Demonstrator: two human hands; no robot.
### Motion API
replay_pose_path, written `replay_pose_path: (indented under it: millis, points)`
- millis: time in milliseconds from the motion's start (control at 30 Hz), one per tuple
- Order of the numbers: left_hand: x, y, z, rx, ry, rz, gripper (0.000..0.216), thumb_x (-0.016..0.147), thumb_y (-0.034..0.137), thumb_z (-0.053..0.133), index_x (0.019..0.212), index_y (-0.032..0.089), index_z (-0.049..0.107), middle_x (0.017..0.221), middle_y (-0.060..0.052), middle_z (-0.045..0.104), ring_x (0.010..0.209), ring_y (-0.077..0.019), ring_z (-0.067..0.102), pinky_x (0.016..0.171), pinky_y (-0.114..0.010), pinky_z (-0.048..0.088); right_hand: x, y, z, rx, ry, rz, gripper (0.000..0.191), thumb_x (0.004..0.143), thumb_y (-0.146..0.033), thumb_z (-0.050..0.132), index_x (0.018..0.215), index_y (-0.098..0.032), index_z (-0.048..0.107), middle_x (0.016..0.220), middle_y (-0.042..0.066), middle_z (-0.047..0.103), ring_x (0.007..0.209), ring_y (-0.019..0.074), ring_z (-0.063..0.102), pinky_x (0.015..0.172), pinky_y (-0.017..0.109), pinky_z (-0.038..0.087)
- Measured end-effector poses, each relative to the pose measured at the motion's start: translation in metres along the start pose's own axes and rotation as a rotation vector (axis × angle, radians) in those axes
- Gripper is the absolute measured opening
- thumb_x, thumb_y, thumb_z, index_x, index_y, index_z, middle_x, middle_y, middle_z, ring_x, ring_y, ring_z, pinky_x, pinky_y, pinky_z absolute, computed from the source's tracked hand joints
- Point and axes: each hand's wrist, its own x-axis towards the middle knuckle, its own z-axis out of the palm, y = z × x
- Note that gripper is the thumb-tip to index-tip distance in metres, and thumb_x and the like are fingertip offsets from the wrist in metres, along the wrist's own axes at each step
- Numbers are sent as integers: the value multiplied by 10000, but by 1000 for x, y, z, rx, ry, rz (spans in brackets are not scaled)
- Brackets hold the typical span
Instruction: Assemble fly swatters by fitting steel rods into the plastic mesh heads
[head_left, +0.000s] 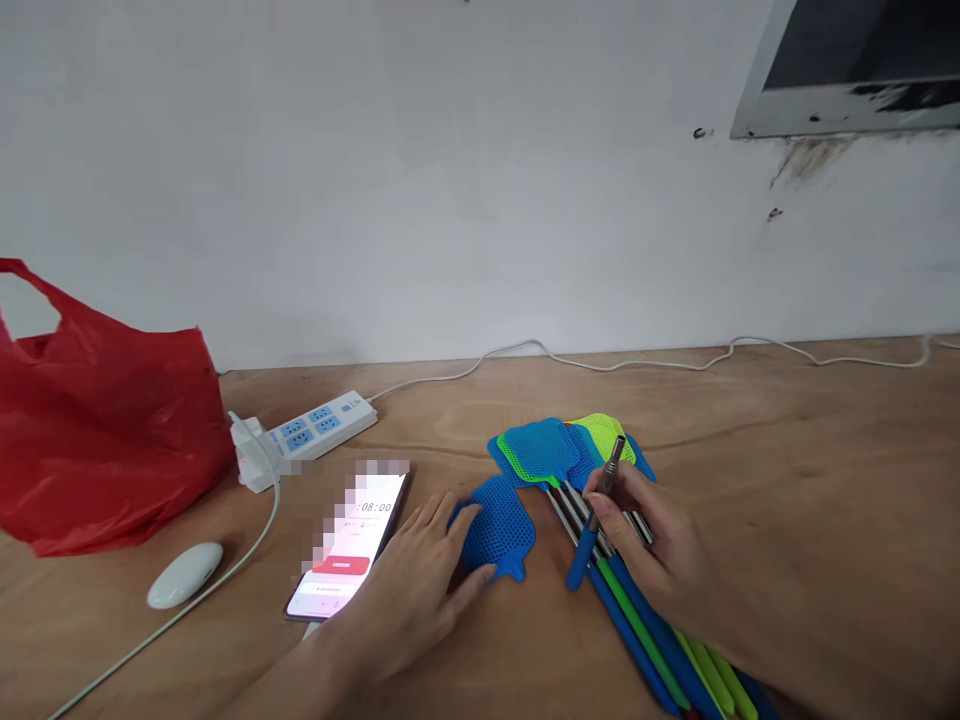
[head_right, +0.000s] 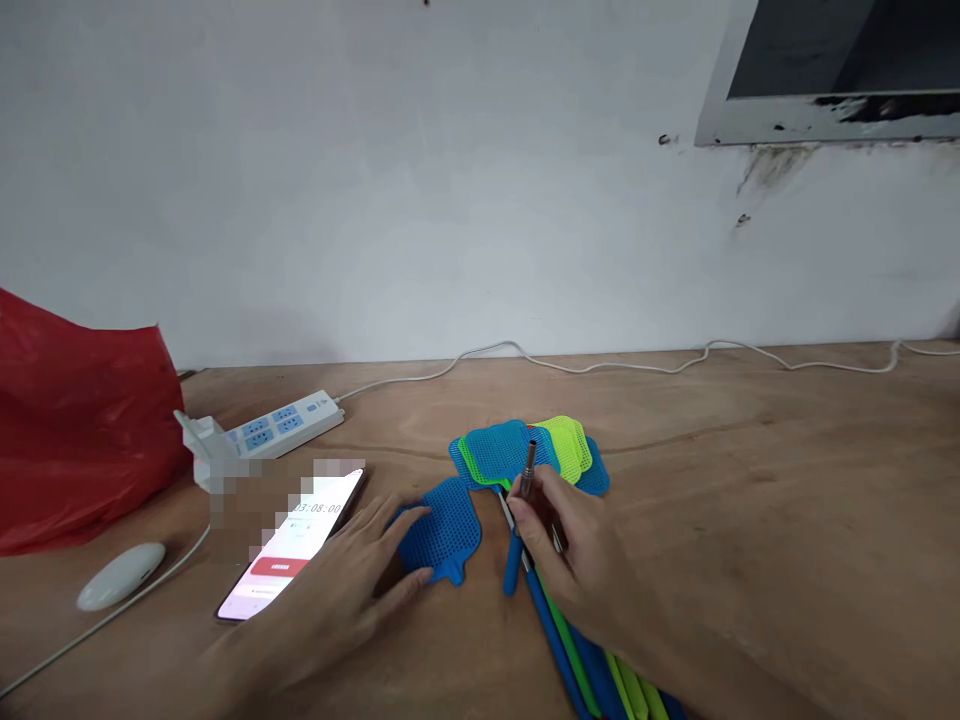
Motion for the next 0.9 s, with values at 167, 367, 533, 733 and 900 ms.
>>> replay_pose_path:
  millis: [167, 367, 533, 733, 900]
  points:
    - [-1, 2, 5, 37, 12, -10, 484, 938, 486, 546, 1280, 144, 541, 1432, -200, 501, 1281, -394, 506, 1031, -595, 450, 1, 13, 9, 306, -64, 197, 255, 1010, -433, 474, 935, -217, 588, 791, -4, 612, 553, 115, 540, 510, 237, 461]
    - [2, 7, 7, 15, 58, -27, 420, 845, 441, 651, 1140, 158, 555, 1236, -184, 604, 1130, -394, 563, 957, -602, 463, 4, 22, 11, 444, -10, 374, 390, 953, -546, 528, 1052, -183, 630, 599, -46, 565, 436, 96, 466, 413, 213, 393]
    - [2, 6, 1, -86, 111, -72, 443, 706, 379, 756, 1032, 188, 524, 1073, -122, 594, 980, -338, 584, 838, -504, 503, 6, 20, 11, 455, -54, 421, 559, 925, -541, 565, 1284, -114, 588, 445, -85, 494, 368, 92, 398, 408, 221, 358]
    - [3, -3, -5, -144, 238, -110, 411, 756, 416, 713, 1019, 217, 468, 992, -67, 562, 845, -274, 586, 674, -386, 476, 3, 18, 1, 528, -368, 485, 662, 893, -483, 608, 1431, -118, 483, 370, -107, 500, 267, 84, 341, 322, 189, 312]
    - [4, -8, -6, -196, 286, -194, 402, 783, 472, 680, 1026, 230, 471, 974, -50, 580, 786, -252, 585, 650, -366, 445, 3, 15, -10, 554, -608, 469, 536, 881, -391, 638, 1352, -142, 584, 401, -89, 548, 257, 70, 372, 332, 175, 291]
